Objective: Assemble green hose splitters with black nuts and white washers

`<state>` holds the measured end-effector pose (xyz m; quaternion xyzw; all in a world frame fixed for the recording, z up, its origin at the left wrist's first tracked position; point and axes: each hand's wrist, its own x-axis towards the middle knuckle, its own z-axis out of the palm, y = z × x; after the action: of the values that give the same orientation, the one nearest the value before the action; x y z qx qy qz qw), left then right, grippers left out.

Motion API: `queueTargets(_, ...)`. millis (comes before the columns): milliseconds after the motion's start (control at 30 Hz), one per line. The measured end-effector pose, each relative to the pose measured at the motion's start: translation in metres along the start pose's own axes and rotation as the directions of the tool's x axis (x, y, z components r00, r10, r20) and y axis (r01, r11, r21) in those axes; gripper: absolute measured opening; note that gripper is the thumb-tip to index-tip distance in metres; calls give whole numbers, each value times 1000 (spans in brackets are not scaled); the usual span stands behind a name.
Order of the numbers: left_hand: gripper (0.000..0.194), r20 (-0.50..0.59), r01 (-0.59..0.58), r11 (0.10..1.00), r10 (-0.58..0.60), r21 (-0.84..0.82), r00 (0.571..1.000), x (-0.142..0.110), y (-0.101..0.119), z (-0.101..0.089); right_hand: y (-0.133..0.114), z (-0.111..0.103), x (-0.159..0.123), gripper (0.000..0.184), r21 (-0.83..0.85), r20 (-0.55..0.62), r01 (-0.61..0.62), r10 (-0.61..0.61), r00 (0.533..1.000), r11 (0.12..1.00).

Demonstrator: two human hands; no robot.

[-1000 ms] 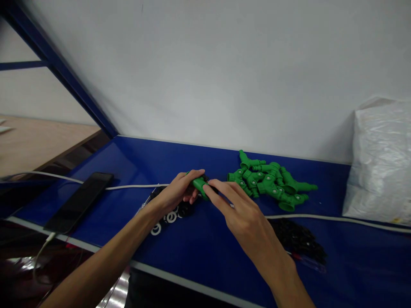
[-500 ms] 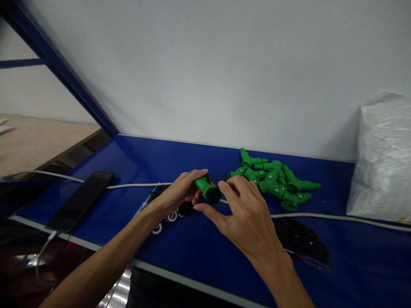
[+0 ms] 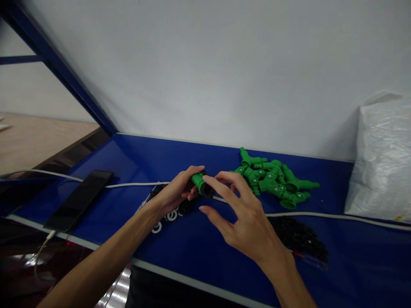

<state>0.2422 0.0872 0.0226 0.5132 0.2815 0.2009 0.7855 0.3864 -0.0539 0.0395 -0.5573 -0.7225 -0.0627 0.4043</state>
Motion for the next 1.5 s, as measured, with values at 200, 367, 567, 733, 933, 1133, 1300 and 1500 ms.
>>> queueTargets(200, 45, -16, 1, 1000, -1, -19, 1000, 1, -1, -1, 5, 0, -2, 25, -60, -54, -35, 32, 998, 998)
queueTargets(367, 45, -36, 3, 1000, -4, -14, 999, 0, 0, 0, 5, 0, -3, 39, -10, 2, -34, 34, 999, 999)
queueTargets(567, 48, -22, -39, 998, 40, 44, 999, -2, -1, 2, 4, 10, -2, 31, -40, -23, 22, -23, 999, 999)
queueTargets(733, 49, 8, -43, 994, 43, 105, 999, -4, 0, 5, 4, 12, -4, 22, -109, -100, -68, 57, 993, 992)
queueTargets(933, 48, -46, -28, 998, 31, 47, 998, -4, 1, 6, -1, 8, -3, 41, 3, 20, -53, 53, 998, 999)
queueTargets(1133, 52, -59, -58, 995, 63, 80, 996, -4, -1, 6, 1, 14, -3, 30, -11, -32, -42, 41, 999, 999)
queueTargets(1300, 49, -51, -26, 997, 30, 75, 998, -4, -3, 7, -1, 16, -4, 23, -83, -97, -139, 131, 987, 987)
queueTargets(1500, 51, 0, 38, 998, -38, -48, 999, -4, -2, 7, -2, 8, -1, 33, 63, -17, -76, 77, 997, 995)
